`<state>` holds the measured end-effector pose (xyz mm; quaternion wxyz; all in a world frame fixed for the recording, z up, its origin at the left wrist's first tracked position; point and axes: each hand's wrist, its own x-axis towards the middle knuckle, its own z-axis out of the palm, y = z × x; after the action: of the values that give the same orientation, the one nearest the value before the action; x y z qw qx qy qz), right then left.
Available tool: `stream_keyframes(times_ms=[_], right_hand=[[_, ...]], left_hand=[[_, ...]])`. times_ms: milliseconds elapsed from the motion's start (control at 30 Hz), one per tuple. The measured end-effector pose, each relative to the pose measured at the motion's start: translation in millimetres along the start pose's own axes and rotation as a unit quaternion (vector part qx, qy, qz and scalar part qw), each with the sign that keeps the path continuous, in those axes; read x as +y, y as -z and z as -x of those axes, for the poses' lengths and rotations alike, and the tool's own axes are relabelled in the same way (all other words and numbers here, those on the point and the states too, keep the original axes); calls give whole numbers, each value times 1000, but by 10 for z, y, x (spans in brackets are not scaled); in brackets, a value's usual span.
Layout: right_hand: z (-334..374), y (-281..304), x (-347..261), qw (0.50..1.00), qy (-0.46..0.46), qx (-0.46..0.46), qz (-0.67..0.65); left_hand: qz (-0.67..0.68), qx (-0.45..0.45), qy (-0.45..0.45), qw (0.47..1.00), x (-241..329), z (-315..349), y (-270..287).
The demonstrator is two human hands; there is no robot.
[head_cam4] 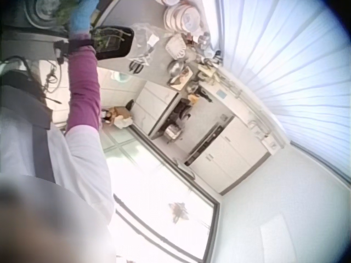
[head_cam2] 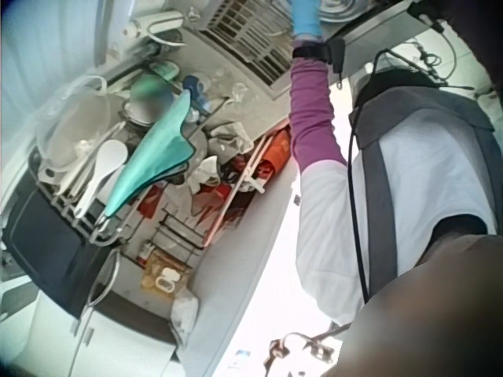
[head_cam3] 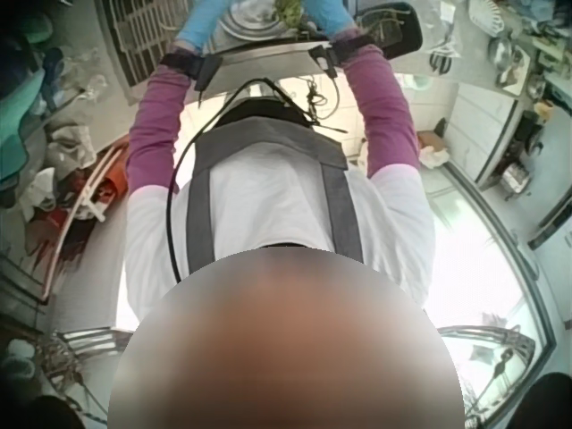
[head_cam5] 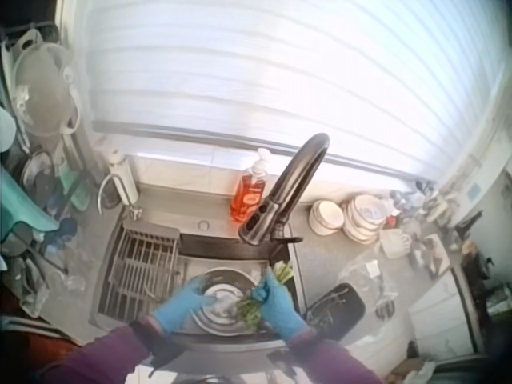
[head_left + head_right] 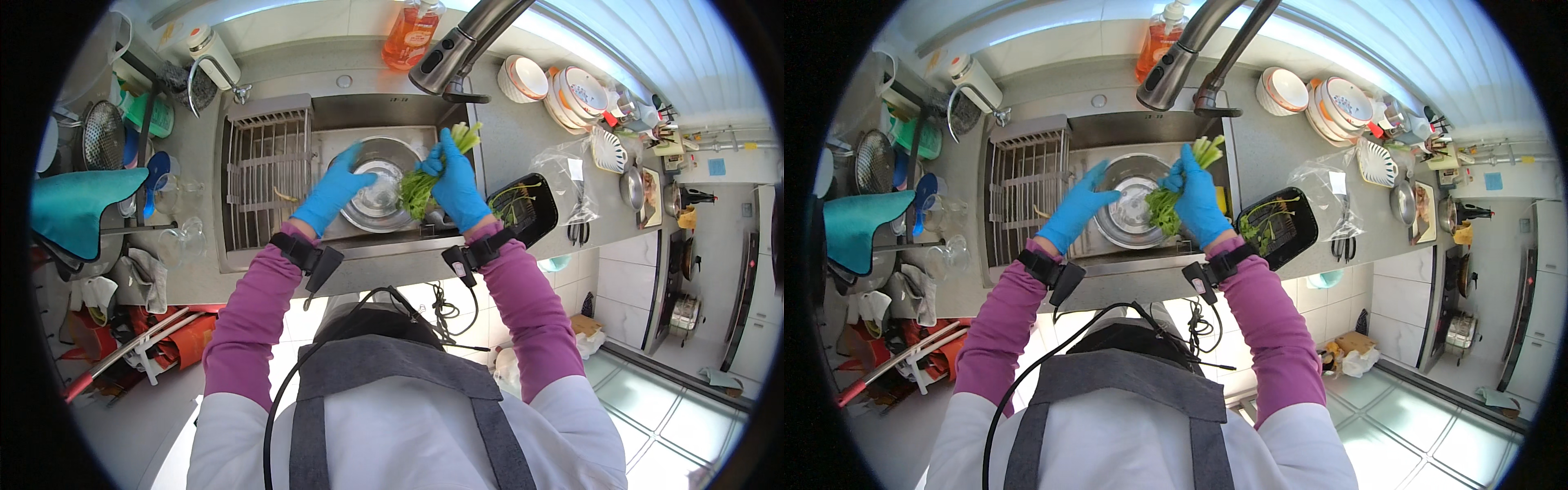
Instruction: The person washes a bunch of leafy green vegetables in a metal bowl under running water, then moves to a cutting board and chops the greens with a knife. The person discards a small piece of stem into a bin and continues chopping the remaining greens.
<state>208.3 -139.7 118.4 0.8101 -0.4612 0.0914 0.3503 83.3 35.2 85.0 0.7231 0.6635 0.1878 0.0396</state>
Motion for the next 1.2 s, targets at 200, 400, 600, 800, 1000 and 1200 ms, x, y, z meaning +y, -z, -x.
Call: stream_keyframes(times_ms=[200, 400, 600, 800, 1000, 1200], right_hand=[[-38, -159, 305, 998, -61, -5, 22], [46, -213, 317, 991, -122, -53, -11], [117, -379, 304, 991, -126, -23, 48], [169, -483, 197, 982, -151, -104, 50], [169, -451, 217, 974, -148, -173, -15], [108, -404, 327, 977, -166, -123, -53]], left_hand=[[-109, -169, -74, 977, 196, -63, -388], [-42, -135, -47, 989, 177, -19, -388], [100, -111, 27, 988, 113, -27, -397], [215, -65, 110, 968, 98, -57, -371], [313, -95, 86, 941, 108, -59, -285], [348, -75, 107, 928, 91, -43, -268]])
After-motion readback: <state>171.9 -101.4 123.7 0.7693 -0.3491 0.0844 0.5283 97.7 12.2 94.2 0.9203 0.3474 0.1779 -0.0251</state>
